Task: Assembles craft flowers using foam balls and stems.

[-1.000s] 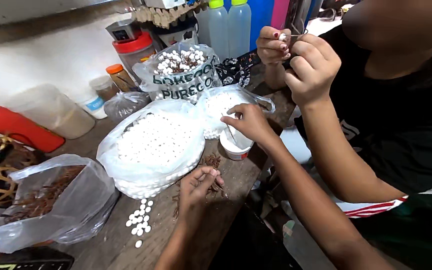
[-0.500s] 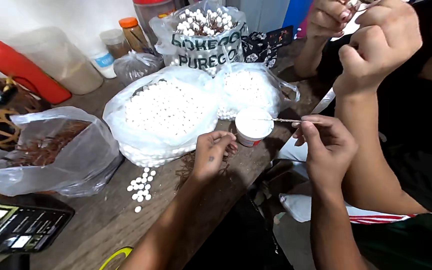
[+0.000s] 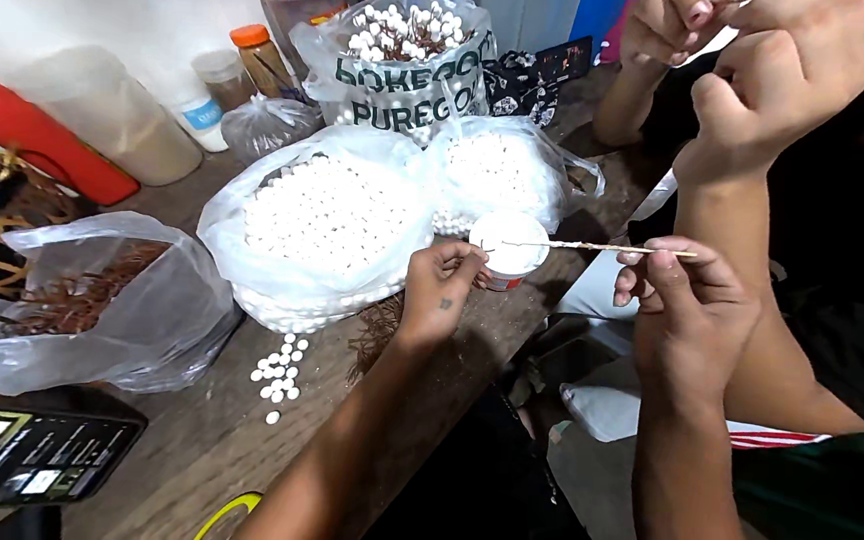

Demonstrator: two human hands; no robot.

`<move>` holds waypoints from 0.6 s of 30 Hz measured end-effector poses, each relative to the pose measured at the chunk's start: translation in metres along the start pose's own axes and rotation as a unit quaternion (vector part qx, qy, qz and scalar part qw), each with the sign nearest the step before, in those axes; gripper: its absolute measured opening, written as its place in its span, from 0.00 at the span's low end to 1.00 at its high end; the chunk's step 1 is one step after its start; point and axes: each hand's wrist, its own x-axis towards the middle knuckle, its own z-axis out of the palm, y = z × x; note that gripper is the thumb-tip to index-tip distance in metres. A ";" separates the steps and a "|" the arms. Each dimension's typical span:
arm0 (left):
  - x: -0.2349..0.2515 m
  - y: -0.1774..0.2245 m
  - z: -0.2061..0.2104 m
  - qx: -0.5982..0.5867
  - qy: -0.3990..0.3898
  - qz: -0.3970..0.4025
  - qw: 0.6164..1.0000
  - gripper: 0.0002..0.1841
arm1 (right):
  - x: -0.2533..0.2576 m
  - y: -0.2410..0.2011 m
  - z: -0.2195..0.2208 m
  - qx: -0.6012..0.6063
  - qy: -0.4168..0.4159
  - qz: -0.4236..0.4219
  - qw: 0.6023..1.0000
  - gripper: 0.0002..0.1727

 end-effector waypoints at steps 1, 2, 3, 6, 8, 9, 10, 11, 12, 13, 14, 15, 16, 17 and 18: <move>-0.001 0.000 0.000 -0.001 0.000 0.002 1.000 0.07 | -0.001 0.001 0.000 0.000 -0.004 0.002 1.000 0.09; -0.002 0.000 0.001 0.000 0.000 0.004 1.000 0.07 | -0.002 0.001 -0.001 -0.001 -0.009 0.004 1.000 0.09; -0.003 0.002 0.001 0.004 -0.001 0.003 1.000 0.07 | -0.002 0.002 -0.001 -0.005 -0.014 0.004 1.000 0.09; -0.005 0.007 -0.001 0.020 -0.003 -0.001 1.000 0.07 | -0.003 0.004 -0.002 -0.026 -0.027 -0.001 0.999 0.09; -0.007 0.007 -0.002 0.018 -0.006 0.004 1.000 0.07 | -0.004 0.005 -0.002 -0.029 -0.025 -0.001 0.999 0.09; -0.008 0.008 -0.002 0.016 -0.008 0.005 1.000 0.06 | -0.004 0.005 -0.002 -0.027 -0.020 -0.002 0.999 0.09; -0.009 0.008 -0.002 0.014 -0.010 0.004 1.000 0.06 | -0.004 0.004 -0.003 -0.025 -0.015 -0.003 1.000 0.10; -0.010 0.008 -0.001 0.013 -0.010 0.003 1.000 0.06 | -0.004 0.003 -0.003 -0.023 -0.012 -0.003 1.000 0.10; -0.010 0.008 -0.001 0.012 -0.010 0.002 1.000 0.06 | -0.004 0.003 -0.003 -0.020 -0.011 -0.005 1.000 0.10; -0.011 0.009 -0.001 0.014 -0.010 0.002 1.000 0.06 | -0.004 0.002 -0.003 -0.017 -0.012 -0.007 1.000 0.10; -0.011 0.009 -0.001 0.015 -0.011 0.004 1.000 0.07 | -0.005 0.000 -0.004 -0.016 -0.015 -0.008 1.000 0.10; -0.011 0.008 -0.001 0.016 -0.012 0.008 1.000 0.07 | -0.005 -0.001 -0.003 -0.015 -0.018 -0.009 1.000 0.09; -0.011 0.008 -0.001 0.016 -0.012 0.010 1.000 0.07 | -0.005 -0.002 -0.003 -0.014 -0.020 -0.010 1.000 0.09; -0.011 0.008 -0.001 0.014 -0.012 0.009 1.000 0.07 | -0.006 -0.002 -0.003 -0.013 -0.021 -0.011 1.000 0.09; -0.011 0.009 0.000 0.014 -0.011 0.005 1.000 0.07 | -0.006 -0.002 -0.002 -0.012 -0.020 -0.011 1.000 0.09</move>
